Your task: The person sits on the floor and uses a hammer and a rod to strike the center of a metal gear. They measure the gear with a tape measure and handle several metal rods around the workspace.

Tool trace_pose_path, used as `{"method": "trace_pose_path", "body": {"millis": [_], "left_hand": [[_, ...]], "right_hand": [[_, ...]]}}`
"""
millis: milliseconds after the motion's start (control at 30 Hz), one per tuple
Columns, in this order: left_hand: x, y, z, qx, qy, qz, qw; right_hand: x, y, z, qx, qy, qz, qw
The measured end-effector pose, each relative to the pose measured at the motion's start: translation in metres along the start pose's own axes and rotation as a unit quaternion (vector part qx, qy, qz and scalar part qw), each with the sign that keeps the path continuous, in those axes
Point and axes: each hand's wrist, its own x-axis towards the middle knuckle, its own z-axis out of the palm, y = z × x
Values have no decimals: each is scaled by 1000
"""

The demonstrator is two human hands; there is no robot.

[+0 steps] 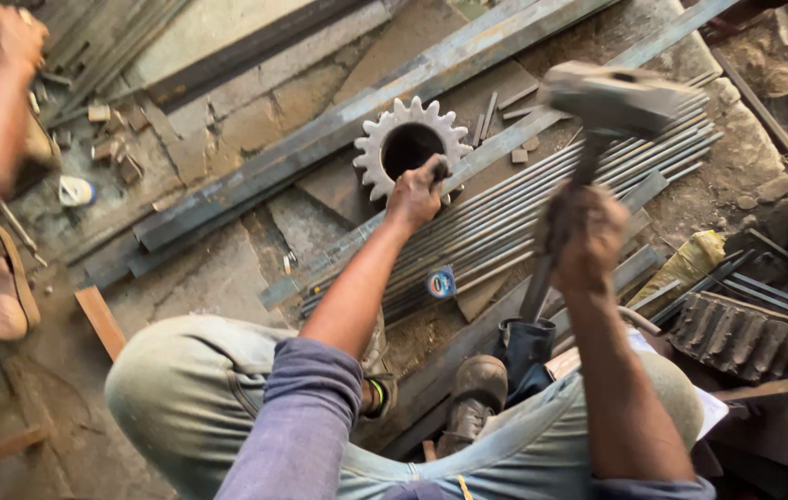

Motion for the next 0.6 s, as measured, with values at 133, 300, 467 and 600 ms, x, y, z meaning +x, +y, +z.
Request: {"method": "trace_pose_path", "body": {"millis": [133,300,467,600], "left_hand": [[-1,5,-6,26,-29,9,999],[-2,0,-5,-18,-26,37,999],[4,-14,6,-11,4,40,999],[-2,-35,-6,-39,60,28,997]], "right_hand": [[27,-80,-37,55,-51,-230,970],[22,-37,-19,-342,-101,-47,933],[-7,30,25,-476,-43,171,862],[-15,26,27,-241,78,278,927]]}}
